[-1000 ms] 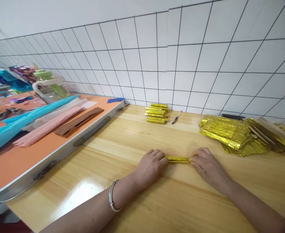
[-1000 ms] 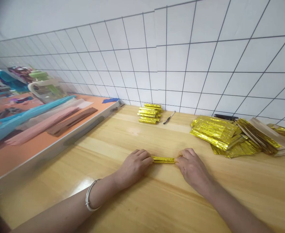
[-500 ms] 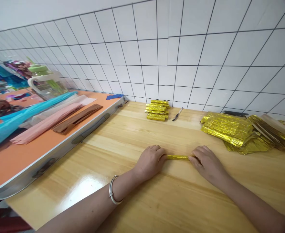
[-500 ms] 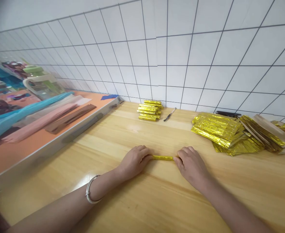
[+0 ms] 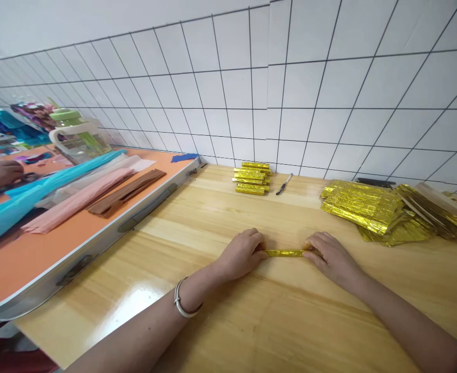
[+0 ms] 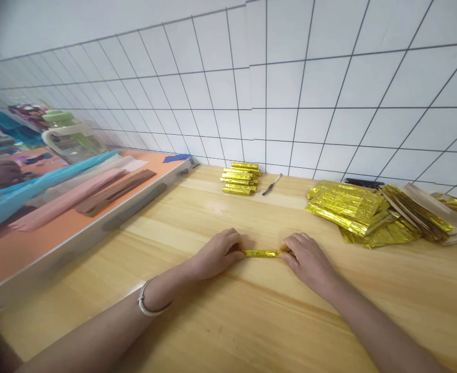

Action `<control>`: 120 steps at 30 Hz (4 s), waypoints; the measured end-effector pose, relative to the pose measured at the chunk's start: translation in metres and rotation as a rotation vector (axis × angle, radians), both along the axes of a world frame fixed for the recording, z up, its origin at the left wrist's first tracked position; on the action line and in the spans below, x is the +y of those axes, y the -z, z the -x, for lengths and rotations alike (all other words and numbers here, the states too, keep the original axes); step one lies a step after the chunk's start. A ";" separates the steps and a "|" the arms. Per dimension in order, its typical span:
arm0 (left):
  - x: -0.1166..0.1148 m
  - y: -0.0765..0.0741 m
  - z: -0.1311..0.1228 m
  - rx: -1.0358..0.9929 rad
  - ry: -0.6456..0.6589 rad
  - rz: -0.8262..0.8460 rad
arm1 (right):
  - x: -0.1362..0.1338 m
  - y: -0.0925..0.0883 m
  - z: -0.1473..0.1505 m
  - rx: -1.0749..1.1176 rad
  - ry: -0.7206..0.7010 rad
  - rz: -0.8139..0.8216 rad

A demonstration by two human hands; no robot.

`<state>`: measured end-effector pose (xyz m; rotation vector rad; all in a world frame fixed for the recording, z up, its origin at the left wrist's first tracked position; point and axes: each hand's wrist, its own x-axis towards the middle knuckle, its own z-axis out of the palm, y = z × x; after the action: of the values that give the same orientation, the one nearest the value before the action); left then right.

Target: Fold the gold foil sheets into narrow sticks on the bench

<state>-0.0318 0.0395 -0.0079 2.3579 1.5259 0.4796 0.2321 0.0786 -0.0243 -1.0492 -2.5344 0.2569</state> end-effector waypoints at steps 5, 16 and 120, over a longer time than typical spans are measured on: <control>-0.005 0.003 -0.003 0.039 0.053 -0.100 | -0.005 -0.002 -0.001 0.011 -0.039 -0.025; 0.002 0.004 -0.001 0.279 0.132 -0.281 | -0.018 -0.008 0.007 -0.155 -0.014 -0.285; 0.056 -0.001 -0.025 -0.099 0.056 -0.035 | -0.006 -0.002 -0.021 -0.181 0.365 0.024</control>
<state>-0.0063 0.0955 -0.0068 2.3579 1.4155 0.6051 0.2527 0.0729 -0.0227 -1.5790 -2.4340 0.0928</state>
